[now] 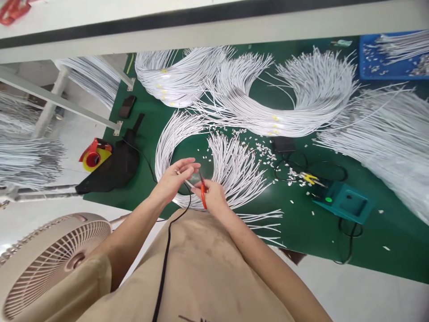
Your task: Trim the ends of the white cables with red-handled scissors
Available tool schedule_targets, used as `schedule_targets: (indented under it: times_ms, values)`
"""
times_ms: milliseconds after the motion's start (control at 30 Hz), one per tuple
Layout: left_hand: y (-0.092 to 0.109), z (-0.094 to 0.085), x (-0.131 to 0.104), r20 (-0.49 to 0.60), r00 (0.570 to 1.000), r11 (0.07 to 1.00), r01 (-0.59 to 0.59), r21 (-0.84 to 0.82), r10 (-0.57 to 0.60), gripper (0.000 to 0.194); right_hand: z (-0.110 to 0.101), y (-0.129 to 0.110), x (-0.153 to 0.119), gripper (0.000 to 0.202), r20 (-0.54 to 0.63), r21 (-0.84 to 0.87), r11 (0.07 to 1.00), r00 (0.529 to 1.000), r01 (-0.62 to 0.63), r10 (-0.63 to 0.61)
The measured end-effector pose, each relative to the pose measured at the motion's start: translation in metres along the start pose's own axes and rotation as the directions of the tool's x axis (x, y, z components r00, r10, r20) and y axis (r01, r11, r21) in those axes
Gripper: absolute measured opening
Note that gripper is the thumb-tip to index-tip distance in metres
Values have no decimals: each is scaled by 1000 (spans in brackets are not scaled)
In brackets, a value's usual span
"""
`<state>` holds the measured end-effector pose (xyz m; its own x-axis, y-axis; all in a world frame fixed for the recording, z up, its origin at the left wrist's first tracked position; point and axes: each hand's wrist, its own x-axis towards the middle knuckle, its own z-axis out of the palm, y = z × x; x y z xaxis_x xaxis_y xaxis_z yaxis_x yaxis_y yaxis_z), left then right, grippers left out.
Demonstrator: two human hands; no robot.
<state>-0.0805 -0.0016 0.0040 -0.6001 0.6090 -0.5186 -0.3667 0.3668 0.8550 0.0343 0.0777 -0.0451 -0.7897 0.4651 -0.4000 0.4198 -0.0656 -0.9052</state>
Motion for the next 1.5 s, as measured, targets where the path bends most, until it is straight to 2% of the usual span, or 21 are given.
schedule_targets:
  times_ms: [67,167,300,467,600,667,800,933,1000,1133,1267,1367,1433,1500]
  values:
    - [-4,-3,-1,28,999,999,34,21,-35,43,1,4,1,27,-22,75,996,998,-56,57]
    - [-10,-3,-3,55,996,997,74,-10,-74,41,-1,3,3,29,-84,140,989,995,-41,53]
    - [-13,-2,-3,42,998,997,39,-65,-36,42,-1,0,1,29,-167,149,989,985,-8,33]
    - [-17,-8,4,12,1000,1000,23,-9,-23,31,1,-2,-3,29,-200,190,982,979,4,35]
    - [-19,-12,10,-46,995,963,69,-259,-83,27,4,-1,-3,31,-213,223,975,975,-13,62]
    - [-16,-11,10,-82,994,944,48,-325,-79,28,6,0,-3,31,-202,220,975,977,-23,69]
    - [-7,-2,5,-101,994,970,15,-242,-40,27,7,-1,-4,29,-179,223,975,982,-15,56]
    - [0,3,-3,-64,997,992,45,-122,-53,32,-8,-12,5,28,-271,325,944,962,64,29]
    - [2,4,-6,-17,999,995,35,-90,-37,35,-20,-21,12,28,-224,421,906,973,49,51]
    - [4,6,-9,68,998,998,-1,-57,5,36,-34,-39,20,30,5,546,837,999,-34,37]
    - [6,7,-12,175,985,999,8,-41,0,31,-32,-44,18,30,207,553,829,977,-83,-40]
    - [7,8,-14,193,981,998,22,-64,-9,32,-27,-43,17,29,200,560,825,979,-84,-36]
    - [7,8,-14,152,988,998,14,-63,-5,37,-25,-40,17,29,128,522,851,992,-53,-17]
    - [7,8,-13,88,996,999,6,-35,-2,39,-26,-36,16,26,41,409,913,999,1,-19]
